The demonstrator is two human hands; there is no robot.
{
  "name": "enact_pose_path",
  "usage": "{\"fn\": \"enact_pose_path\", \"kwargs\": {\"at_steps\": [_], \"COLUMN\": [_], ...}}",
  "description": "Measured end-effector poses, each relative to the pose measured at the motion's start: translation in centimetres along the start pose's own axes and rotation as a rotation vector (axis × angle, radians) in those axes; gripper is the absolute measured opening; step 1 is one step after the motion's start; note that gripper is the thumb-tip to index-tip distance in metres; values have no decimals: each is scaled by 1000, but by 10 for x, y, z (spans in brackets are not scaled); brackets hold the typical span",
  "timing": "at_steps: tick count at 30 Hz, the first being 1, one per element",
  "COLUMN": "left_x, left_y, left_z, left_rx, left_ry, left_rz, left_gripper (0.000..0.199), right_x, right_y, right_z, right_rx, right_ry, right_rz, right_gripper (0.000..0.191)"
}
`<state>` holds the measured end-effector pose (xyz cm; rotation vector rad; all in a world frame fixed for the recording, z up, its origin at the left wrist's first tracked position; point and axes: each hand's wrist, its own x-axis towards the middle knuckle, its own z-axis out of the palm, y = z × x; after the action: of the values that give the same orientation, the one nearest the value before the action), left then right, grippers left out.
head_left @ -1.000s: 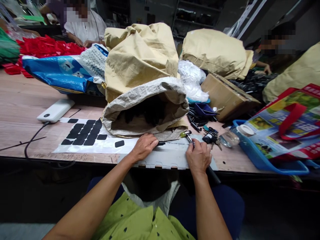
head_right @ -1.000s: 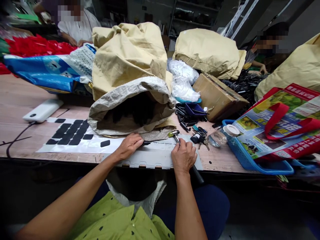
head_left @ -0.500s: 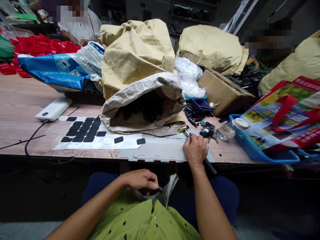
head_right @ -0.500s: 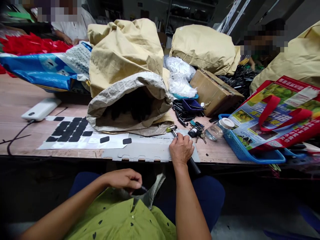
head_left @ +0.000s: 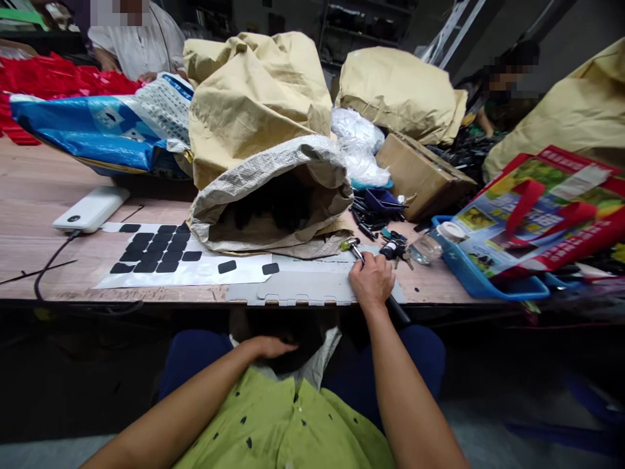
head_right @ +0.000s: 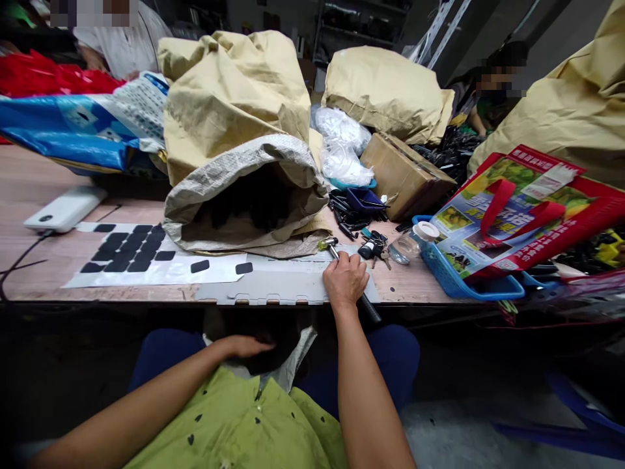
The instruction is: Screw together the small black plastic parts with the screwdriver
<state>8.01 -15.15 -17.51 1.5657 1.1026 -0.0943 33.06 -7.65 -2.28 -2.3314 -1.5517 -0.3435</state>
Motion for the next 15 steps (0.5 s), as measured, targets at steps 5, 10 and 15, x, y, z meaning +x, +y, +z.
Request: {"fn": "enact_pose_path", "kwargs": {"at_steps": [5,10,15], "left_x": [-13,-13,-17], "left_y": [10,7,4], "left_z": [29,26,22], "left_rx": [433,467,476], "left_ry": [-405,-400,-373], "left_rz": [43,-35,-64], "left_gripper": [51,45,43], "right_x": [2,4,4], "right_y": [-2,-3,-6], "right_z": [0,1,-2], "right_rx": [-21,-32,-23], "right_ry": [-18,-25,-42], "right_rz": [7,6,25], "right_gripper": [33,34,36]}}
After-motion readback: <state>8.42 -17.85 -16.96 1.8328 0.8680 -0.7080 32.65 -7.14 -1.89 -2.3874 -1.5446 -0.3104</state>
